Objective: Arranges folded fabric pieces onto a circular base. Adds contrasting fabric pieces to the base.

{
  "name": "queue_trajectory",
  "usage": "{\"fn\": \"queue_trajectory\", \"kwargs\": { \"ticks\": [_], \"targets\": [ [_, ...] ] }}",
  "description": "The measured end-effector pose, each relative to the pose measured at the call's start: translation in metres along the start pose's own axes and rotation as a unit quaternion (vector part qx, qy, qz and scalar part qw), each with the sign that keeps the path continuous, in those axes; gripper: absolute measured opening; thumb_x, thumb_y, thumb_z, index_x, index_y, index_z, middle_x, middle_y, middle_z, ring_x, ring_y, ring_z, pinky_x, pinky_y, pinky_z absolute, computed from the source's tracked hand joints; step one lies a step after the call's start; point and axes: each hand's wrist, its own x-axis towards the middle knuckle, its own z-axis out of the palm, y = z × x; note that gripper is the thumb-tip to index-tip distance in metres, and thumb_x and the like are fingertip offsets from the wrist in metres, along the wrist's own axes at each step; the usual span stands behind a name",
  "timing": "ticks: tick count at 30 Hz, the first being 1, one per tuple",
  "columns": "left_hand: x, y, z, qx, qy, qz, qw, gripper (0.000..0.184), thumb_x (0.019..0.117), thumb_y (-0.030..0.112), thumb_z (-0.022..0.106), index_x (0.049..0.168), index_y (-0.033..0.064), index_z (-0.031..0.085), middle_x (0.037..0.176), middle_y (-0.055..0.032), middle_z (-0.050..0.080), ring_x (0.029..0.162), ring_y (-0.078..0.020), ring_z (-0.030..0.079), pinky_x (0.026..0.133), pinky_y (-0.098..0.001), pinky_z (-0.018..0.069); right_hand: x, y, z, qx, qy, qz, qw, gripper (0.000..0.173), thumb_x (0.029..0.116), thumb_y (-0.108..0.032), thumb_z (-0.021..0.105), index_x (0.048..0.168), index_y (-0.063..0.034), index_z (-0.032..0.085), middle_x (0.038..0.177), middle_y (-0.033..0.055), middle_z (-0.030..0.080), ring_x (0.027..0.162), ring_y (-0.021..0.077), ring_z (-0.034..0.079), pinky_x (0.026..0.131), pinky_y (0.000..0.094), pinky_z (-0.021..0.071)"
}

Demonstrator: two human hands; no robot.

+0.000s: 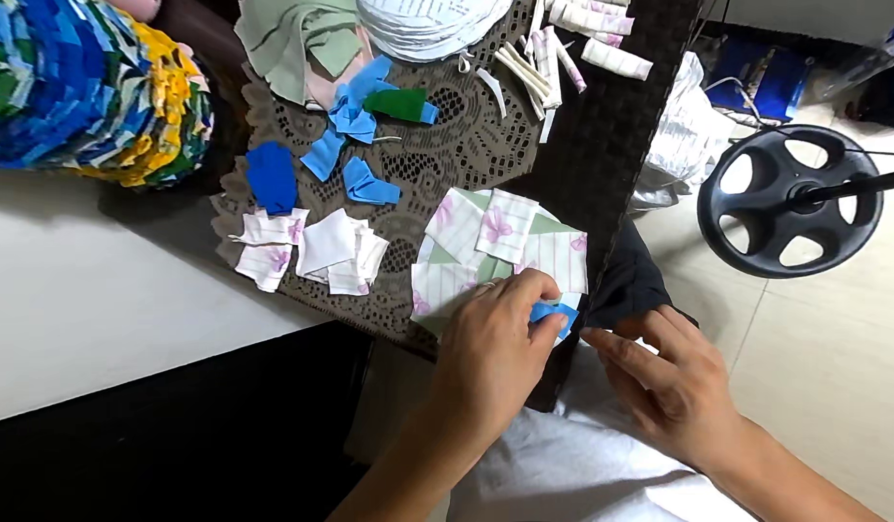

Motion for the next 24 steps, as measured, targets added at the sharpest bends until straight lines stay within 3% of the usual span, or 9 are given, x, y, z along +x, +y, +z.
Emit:
{"fn": "queue_trajectory", "kwargs": {
  "ticks": [4,20,24],
  "targets": [
    [-0.0008,0.0012,-0.0008,-0.001,-0.002,-0.001,1.000,0.017,0.0896,0.026,0.071,0.100,0.0116,0.074,0.088,-0.0028,0.073,0.075,-0.0116,0.068,0.066,-0.0271,0.0554,0.0002,0.0017,0.0006,0.013,0.000,0.012,1.000,0.026,0.0988,-0.015,0.055,0.111,-0.0162,0.077,0.088,0.0085,0.067,0.085,0.0207,0.060,0.073,0.0308,0.0467],
    [-0.0057,0.0056,-0.0020,-0.024,0.040,0.001,0.999,0.014,0.0902,0.025,0.069,0.096,0.0128,0.073,0.085,0.0010,0.073,0.076,-0.0034,0.066,0.066,-0.0170,0.0504,0.0003,0.0037,0.0022,0.040,0.006,0.014,0.999,0.025,0.0998,-0.014,0.054,0.112,-0.0149,0.077,0.088,0.0088,0.066,0.084,0.0187,0.060,0.074,0.0292,0.0464],
    [-0.0043,0.0061,-0.0034,-0.013,0.022,-0.010,1.000,0.014,0.0907,0.026,0.069,0.096,0.0138,0.073,0.084,0.0017,0.073,0.074,-0.0044,0.066,0.065,-0.0190,0.0515,0.0006,0.0039,0.0023,0.042,0.004,0.013,0.999,0.026,0.1000,-0.014,0.054,0.112,-0.0149,0.077,0.088,0.0088,0.066,0.085,0.0189,0.060,0.074,0.0295,0.0466]
  ]
}}
